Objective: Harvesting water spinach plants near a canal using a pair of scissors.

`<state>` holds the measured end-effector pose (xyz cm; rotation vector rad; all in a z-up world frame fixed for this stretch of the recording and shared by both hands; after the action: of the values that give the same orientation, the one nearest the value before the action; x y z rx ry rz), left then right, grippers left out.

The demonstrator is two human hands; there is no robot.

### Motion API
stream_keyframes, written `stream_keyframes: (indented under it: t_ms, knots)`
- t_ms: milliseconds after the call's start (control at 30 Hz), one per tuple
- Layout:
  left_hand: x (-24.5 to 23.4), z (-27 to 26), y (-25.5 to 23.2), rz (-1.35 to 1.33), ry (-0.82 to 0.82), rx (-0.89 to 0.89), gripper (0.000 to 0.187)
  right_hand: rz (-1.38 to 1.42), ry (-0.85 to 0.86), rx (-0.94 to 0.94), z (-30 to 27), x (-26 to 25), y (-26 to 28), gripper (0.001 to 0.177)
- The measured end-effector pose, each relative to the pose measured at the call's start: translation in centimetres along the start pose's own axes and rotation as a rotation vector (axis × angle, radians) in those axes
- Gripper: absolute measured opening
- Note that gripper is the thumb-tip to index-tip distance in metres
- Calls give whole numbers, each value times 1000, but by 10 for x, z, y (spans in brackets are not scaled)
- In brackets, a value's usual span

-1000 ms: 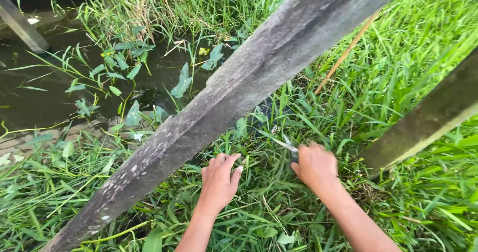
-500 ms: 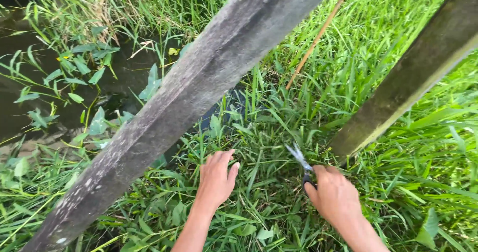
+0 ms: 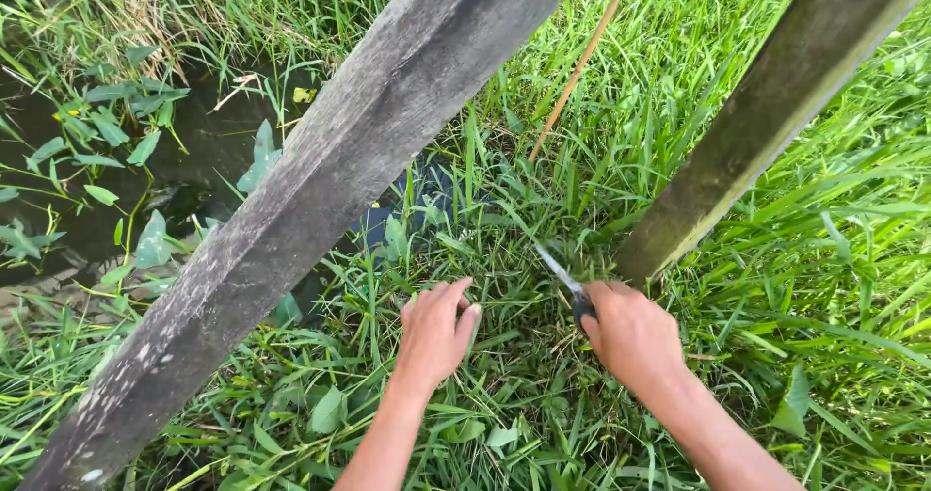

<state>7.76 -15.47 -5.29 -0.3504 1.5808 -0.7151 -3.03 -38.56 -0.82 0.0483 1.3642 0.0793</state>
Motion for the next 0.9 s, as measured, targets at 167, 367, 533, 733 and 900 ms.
stream_keyframes:
  t_ms: [167, 367, 533, 733, 900]
  knots:
    - [18, 6, 15, 187, -76, 66, 51, -95, 262, 54, -55, 23, -10, 40]
    - [53, 4, 1, 302, -43, -2, 16, 102, 56, 20, -59, 48, 1, 29]
    - [44, -8, -7, 330, -117, 69, 16, 18, 7, -139, -49, 59, 13, 32]
    - [38, -25, 7, 328, -167, 190, 13, -112, 85, -229, -54, 84, 32, 52]
    - [39, -30, 2, 384, -168, 224, 14, -150, -13, -297, -39, 103, 42, 21]
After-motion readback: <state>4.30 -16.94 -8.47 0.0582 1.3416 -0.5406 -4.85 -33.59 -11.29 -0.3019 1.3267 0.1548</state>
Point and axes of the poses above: each hand's wrist, its own z-axis towards the middle knuckle, its own x-axis out of the palm, y = z × x, the point moved 2 cm from there along z, towards the middle knuckle, and after that the axes turned 14 degrees about -x, right-handed, at the moved point
